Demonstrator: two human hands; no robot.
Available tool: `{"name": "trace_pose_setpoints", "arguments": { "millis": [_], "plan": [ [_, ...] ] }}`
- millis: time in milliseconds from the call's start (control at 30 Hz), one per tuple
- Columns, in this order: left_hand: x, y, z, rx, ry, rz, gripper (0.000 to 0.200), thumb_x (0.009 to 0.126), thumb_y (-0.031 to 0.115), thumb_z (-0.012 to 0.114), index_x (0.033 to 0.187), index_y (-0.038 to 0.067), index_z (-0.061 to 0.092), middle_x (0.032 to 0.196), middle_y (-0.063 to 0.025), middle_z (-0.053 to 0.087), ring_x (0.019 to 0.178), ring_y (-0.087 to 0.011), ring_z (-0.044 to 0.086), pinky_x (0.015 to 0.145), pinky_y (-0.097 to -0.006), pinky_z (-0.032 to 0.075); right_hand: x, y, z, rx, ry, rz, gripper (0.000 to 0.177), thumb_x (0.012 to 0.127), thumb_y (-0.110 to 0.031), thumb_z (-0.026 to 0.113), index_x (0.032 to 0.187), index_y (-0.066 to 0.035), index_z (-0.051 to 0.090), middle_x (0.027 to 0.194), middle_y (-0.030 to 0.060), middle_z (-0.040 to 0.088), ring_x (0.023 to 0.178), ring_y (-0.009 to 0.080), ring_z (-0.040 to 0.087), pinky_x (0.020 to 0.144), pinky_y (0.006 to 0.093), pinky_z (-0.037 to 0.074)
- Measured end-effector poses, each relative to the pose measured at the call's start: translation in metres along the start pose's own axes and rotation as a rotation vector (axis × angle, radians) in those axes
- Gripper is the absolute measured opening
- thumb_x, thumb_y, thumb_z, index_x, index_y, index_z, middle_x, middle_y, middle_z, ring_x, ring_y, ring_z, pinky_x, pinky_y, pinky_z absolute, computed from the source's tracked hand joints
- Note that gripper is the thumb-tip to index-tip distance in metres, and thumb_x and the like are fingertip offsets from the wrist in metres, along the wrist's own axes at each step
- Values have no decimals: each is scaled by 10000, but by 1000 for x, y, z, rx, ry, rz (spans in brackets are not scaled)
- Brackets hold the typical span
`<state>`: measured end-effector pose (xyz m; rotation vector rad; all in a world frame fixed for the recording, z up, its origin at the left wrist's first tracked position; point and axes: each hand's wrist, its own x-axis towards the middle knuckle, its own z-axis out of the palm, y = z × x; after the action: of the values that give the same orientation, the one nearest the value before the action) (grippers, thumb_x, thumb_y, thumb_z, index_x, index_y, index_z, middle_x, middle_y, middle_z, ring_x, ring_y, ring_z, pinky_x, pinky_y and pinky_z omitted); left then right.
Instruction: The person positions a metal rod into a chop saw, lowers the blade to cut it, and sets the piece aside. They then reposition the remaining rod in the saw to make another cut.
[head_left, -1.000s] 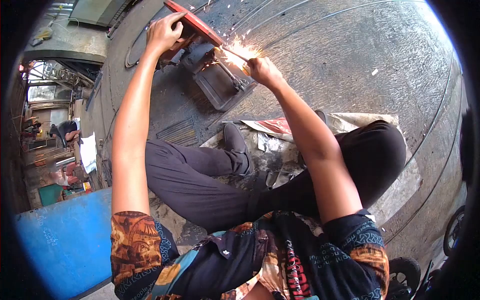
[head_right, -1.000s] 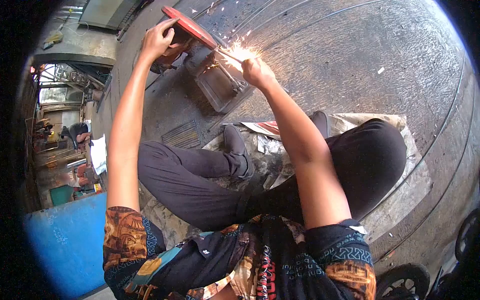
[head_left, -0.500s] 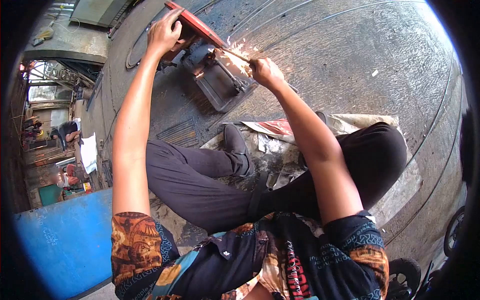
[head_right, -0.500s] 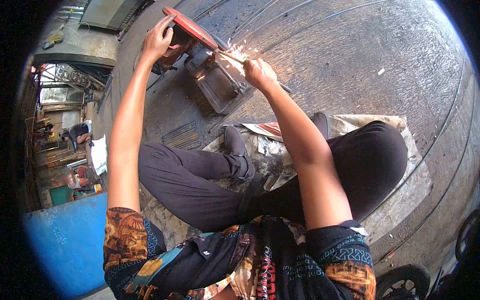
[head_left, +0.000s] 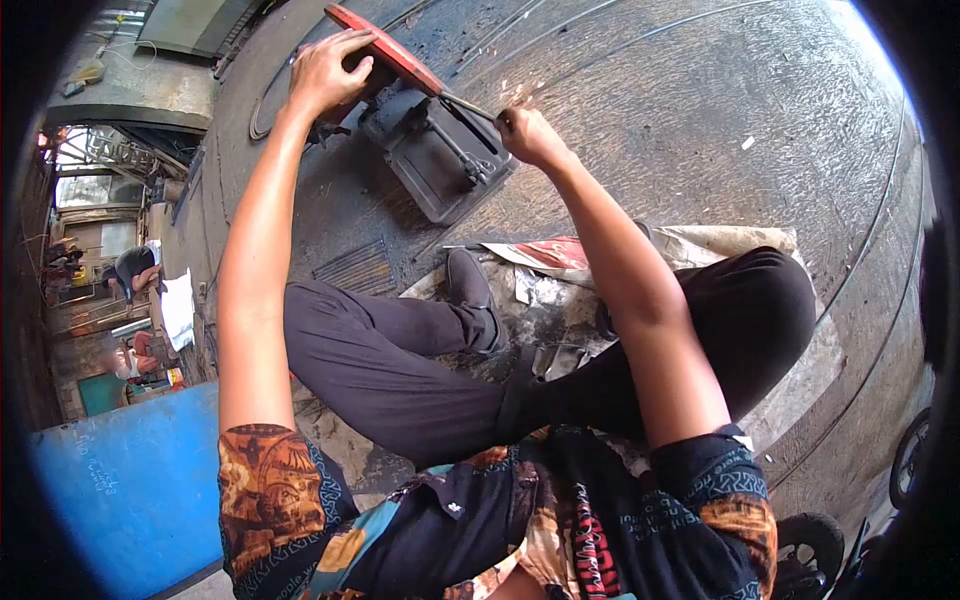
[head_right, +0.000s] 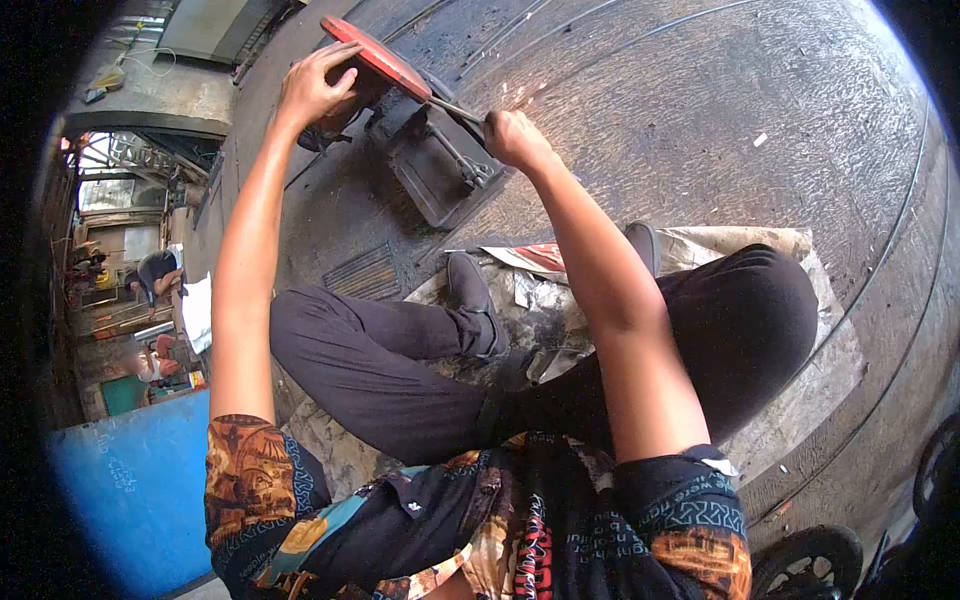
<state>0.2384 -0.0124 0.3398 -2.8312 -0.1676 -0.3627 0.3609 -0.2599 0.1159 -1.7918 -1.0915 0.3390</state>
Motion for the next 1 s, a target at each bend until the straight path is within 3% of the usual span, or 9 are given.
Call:
{"name": "trace_pose_setpoints", "arguments": {
  "millis": [200,267,367,500,633,700,833,933,1000],
  "plan": [
    [2,-2,-1,-8,-19,-9,403,884,348,622,1253,189,658,1284,-57,640,1200,-263,590,1025,-387,456,8,13,15,164,-55,29,260,913,-192,550,1020,-14,707,949,289,667,946,455,645,831,494,518],
    [3,2,-2,-59,8,-38,423,841,365,638,1218,178,677,1247,-75,658,1158,-271,613,1001,-396,467,11,10,10,159,-158,78,311,925,-199,570,1160,-21,670,963,240,702,931,340,700,826,416,533],
    [3,-6,4,-62,22,-36,425,845,372,633,1219,175,676,1239,-84,660,1145,-281,620,985,-400,479,16,4,-1,275,-126,45,317,896,-221,585,1111,-17,698,996,257,695,957,352,694,845,415,530],
    [2,-4,2,-76,32,-54,419,847,389,632,1207,182,684,1224,-90,666,1125,-292,628,980,-404,482,17,-8,-24,370,-356,357,387,849,-281,641,1137,-27,693,990,213,718,905,299,706,829,386,535],
    [3,-5,3,-62,34,-41,415,851,391,631,1207,185,684,1226,-93,664,1116,-297,631,976,-402,485,19,25,0,207,-248,195,392,835,-282,653,1137,-35,697,1001,202,721,909,290,709,815,377,538],
    [2,-5,4,-52,44,-55,411,855,392,628,1204,182,685,1226,-90,665,1114,-297,632,974,-399,486,22,43,16,112,-163,34,361,879,-277,658,1151,-43,702,813,70,699,665,110,632,615,297,531],
    [2,-5,3,-79,40,-49,409,863,396,622,1206,182,684,1219,-87,668,1109,-300,635,967,-399,491,19,50,20,209,-133,-37,359,903,-265,643,1177,-36,687,758,44,660,607,98,583,559,281,494],
    [3,-4,0,-87,-14,-90,376,913,377,597,1241,208,670,1256,-84,653,1171,-297,609,977,-387,479,11,31,-16,467,-452,308,345,961,-249,588,1216,-24,643,675,-39,510,529,72,428,463,256,361],
    [3,-3,2,-98,-17,-95,373,913,375,597,1240,211,671,1253,-85,654,1170,-297,609,977,-387,479,10,37,-16,436,-448,296,331,961,-243,588,1205,-26,642,686,-34,517,535,70,428,464,256,363]
  ]
}}
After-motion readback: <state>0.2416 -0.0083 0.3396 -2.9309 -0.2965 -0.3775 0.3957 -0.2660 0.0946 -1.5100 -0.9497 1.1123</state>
